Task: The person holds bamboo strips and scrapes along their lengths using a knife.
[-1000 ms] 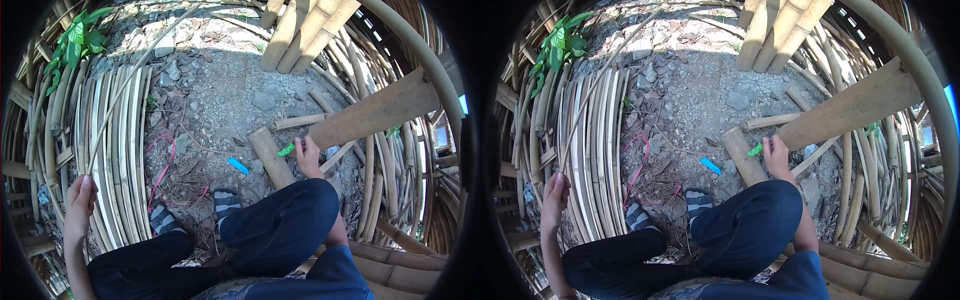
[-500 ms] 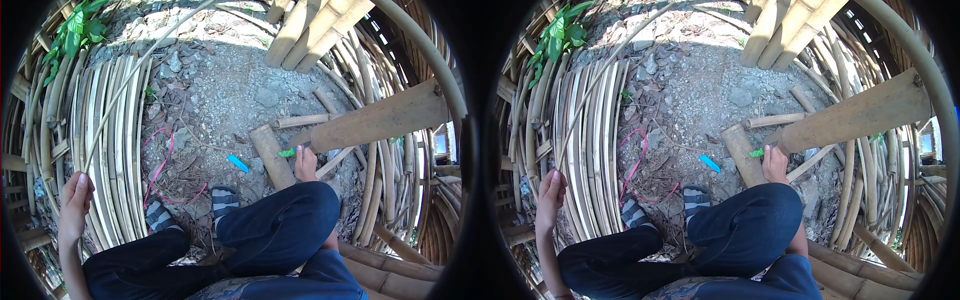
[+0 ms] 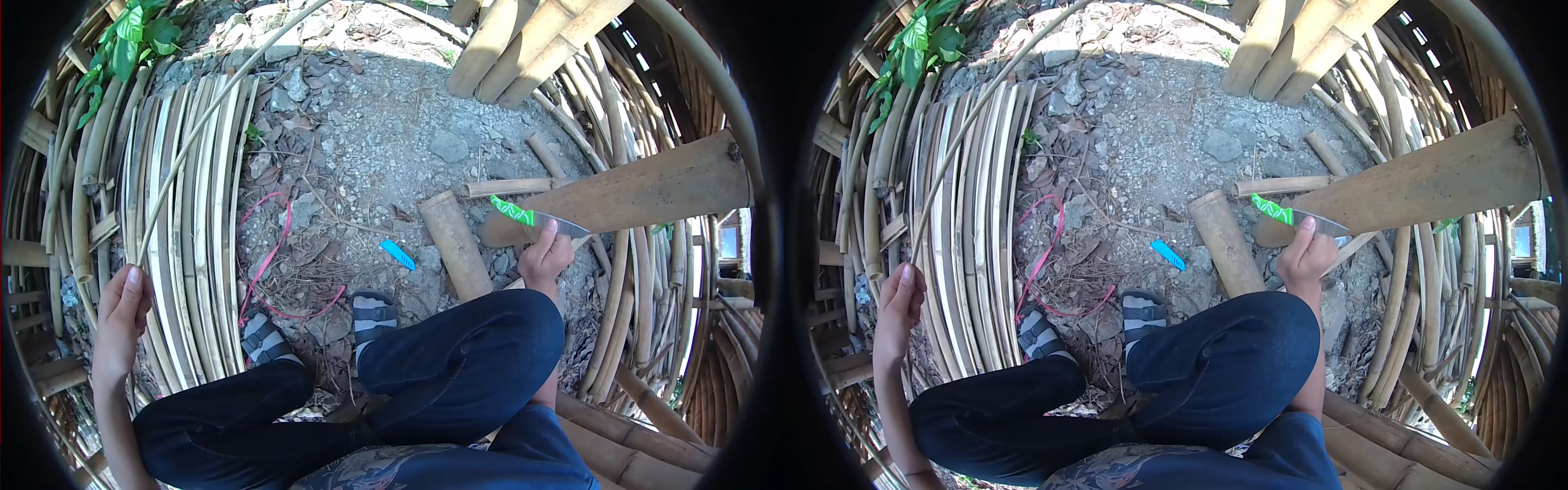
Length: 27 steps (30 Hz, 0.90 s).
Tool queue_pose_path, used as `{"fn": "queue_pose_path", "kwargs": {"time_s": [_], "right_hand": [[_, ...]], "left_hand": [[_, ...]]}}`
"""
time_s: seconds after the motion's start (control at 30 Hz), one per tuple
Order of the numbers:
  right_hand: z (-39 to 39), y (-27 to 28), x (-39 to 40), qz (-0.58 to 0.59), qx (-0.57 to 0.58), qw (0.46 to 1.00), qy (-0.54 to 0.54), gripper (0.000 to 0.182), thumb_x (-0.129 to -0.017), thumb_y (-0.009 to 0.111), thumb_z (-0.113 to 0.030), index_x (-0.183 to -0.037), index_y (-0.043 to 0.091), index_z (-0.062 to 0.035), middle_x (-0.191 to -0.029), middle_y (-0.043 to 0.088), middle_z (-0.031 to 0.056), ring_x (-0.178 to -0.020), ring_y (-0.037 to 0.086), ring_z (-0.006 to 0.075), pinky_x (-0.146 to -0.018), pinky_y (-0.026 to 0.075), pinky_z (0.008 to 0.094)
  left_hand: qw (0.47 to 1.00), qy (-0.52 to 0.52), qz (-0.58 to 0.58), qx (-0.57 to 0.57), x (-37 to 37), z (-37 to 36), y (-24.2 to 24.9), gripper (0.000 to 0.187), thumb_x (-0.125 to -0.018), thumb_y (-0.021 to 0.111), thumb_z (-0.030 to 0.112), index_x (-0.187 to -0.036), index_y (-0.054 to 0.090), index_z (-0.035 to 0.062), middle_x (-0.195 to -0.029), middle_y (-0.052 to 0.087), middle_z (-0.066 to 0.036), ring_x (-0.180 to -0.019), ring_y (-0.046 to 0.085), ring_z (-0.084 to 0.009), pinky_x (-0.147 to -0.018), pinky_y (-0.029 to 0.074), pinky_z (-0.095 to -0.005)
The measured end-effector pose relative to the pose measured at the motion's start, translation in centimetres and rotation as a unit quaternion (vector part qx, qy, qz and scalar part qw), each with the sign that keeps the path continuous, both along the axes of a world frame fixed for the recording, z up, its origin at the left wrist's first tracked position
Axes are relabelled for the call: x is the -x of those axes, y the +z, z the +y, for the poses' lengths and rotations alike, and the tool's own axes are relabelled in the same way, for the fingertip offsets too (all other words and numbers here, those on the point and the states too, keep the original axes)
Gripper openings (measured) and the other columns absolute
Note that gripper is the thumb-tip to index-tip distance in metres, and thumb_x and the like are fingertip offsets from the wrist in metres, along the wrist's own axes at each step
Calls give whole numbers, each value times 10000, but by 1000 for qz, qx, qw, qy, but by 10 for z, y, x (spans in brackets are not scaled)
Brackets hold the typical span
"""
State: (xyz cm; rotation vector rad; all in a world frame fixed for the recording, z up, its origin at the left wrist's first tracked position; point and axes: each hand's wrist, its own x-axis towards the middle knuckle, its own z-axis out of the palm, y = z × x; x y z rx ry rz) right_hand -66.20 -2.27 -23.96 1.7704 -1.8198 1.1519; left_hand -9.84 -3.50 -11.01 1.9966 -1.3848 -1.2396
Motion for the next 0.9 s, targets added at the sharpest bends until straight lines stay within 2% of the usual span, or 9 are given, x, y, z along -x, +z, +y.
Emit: {"fn": "queue_pose_path", "kwargs": {"time_s": [0.1,0.2,0.4,0.47,0.53,0.6,0.63,0.77,0.9], "right_hand": [[2,-88,13,97,-124,987,33,311,-955,544,-103,-662,502,-8,-600,514,209,-522,515,414,-526,373,501],[-7,-78,20,1,-129,991,-27,312,-953,548,-116,-664,495,-10,-605,509,214,-539,526,424,-533,378,508],[-7,-42,8,46,-148,987,33,318,-964,537,-104,-667,491,-1,-610,508,217,-536,521,422,-532,384,507],[-7,-9,-9,-25,-33,998,-37,324,-963,548,-110,-662,486,-9,-604,504,211,-533,522,416,-530,384,505],[-1,-38,-1,-32,15,995,-89,325,-963,554,-119,-663,494,-10,-600,509,194,-531,530,403,-515,377,509],[0,-82,-2,57,-125,990,-23,350,-961,554,-123,-636,506,-2,-576,516,189,-520,539,398,-500,365,514],[11,-114,11,80,-231,969,-45,369,-989,524,-163,-677,533,35,-602,554,244,-544,555,422,-526,387,500],[4,-78,-1,-43,-124,990,-52,425,-970,546,-156,-587,528,27,-578,551,247,-520,548,431,-521,386,523],[0,-51,7,-31,-152,986,-59,425,-973,541,-147,-597,526,49,-583,552,255,-540,550,441,-532,389,508]], "left_hand": [[1000,-7,5,3,0,1,0,386,-1052,415,423,-836,514,120,-620,357,78,-518,284,-17,-460,225,-202],[1000,4,6,-17,4,4,2,407,-1057,406,417,-807,501,110,-627,345,75,-534,278,-22,-473,223,-201],[1000,-14,-7,14,-4,1,-7,393,-1049,418,429,-834,518,116,-612,343,76,-518,282,-19,-459,221,-206],[1000,-11,-4,-7,-4,3,-7,395,-1050,414,430,-835,520,115,-611,343,77,-516,283,-20,-460,222,-206],[1000,-15,-6,-4,-5,0,-5,396,-1050,413,433,-838,521,117,-609,343,78,-511,283,-20,-458,222,-203],[1000,0,6,-12,2,0,1,410,-1056,414,420,-810,505,105,-631,346,70,-540,277,-29,-485,231,-209],[1000,0,8,-16,2,1,0,404,-1058,413,411,-812,505,104,-630,345,70,-535,272,-27,-477,227,-208],[999,8,14,-27,3,3,5,393,-1062,412,389,-808,501,103,-629,344,70,-523,270,-24,-462,221,-206],[1000,-5,9,-9,5,-4,2,404,-1064,398,394,-795,488,106,-632,350,68,-528,282,-28,-470,234,-206]]}}
